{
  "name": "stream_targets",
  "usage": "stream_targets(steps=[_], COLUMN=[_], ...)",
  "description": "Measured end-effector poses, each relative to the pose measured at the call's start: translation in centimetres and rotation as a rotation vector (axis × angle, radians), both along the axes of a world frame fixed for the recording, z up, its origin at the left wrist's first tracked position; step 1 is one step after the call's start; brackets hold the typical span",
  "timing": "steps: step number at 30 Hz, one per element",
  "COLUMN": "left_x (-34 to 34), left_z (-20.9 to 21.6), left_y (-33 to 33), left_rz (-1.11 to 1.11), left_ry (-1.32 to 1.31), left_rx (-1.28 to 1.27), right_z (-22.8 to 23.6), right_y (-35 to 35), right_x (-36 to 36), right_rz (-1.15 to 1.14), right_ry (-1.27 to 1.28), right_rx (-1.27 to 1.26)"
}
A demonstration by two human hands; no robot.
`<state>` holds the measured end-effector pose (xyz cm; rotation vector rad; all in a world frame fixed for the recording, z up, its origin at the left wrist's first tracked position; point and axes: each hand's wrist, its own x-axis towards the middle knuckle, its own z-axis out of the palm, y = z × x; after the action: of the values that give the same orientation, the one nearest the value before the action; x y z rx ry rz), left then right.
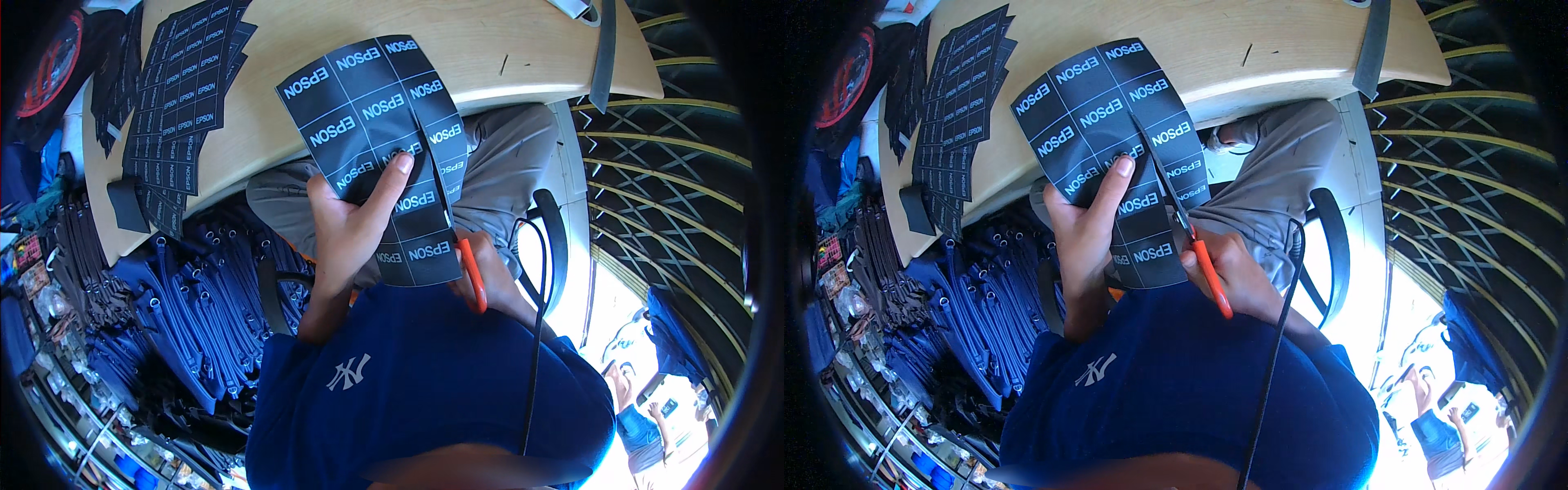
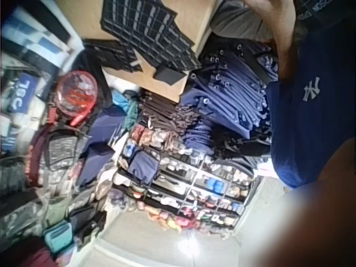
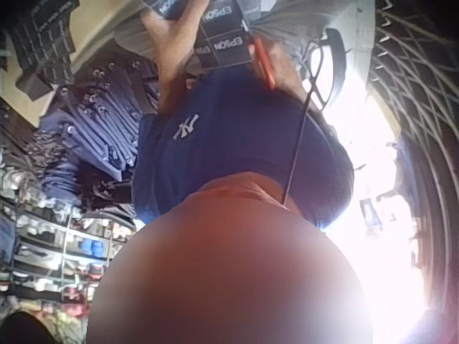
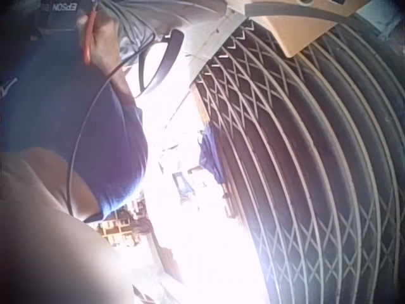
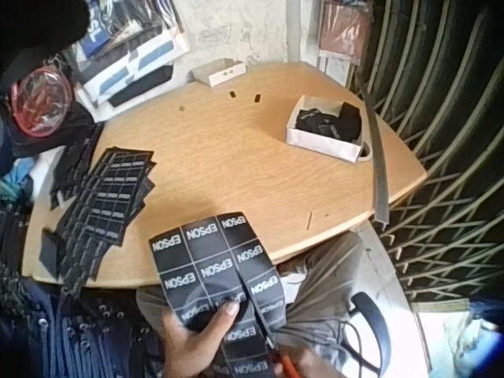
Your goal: Cutting rectangular labels from a sheet using a pair of scissors.
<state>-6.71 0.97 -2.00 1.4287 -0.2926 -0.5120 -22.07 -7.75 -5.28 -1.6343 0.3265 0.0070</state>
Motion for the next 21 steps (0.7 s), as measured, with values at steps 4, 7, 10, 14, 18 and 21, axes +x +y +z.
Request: stream_targets(steps=[4, 7, 10, 14, 18, 21], left_x=[0.05, 0.04, 0.04, -0.23, -0.26, -0.13], left_z=[0.06, 0.16, 0.46, 0.47, 0.46, 0.16], left_y=[0.06, -0.01, 0.0, 0.06, 0.37, 0.37], left_rz=[-0.004, -0.002, -0.005, -0.031, -0.047, -0.085], left_ry=[0.043, 0.04, 0.061, 0.067, 0.065, 0.089], left_rx=[-0.031, -0.044, -0.051, -0.044, -0.035, -0.05], right_z=[0.2, 0.13, 0.08, 0.24, 0.43, 0.05], right_y=[0.02, 0.02, -0.06, -0.11, -0.22, -0.01], right_x=[0.06, 0.07, 0.1, 0.18, 0.37, 0.09], right_rz=[-0.032, -0.046, -0.059, -0.041, -0.002, -0.01], right_ry=[-0.026, -0.088, -0.141, -0.147, -0.111, -0.133], right_rx=[0.038, -0.001, -0.017, 0.003, 0.021, 0.036])
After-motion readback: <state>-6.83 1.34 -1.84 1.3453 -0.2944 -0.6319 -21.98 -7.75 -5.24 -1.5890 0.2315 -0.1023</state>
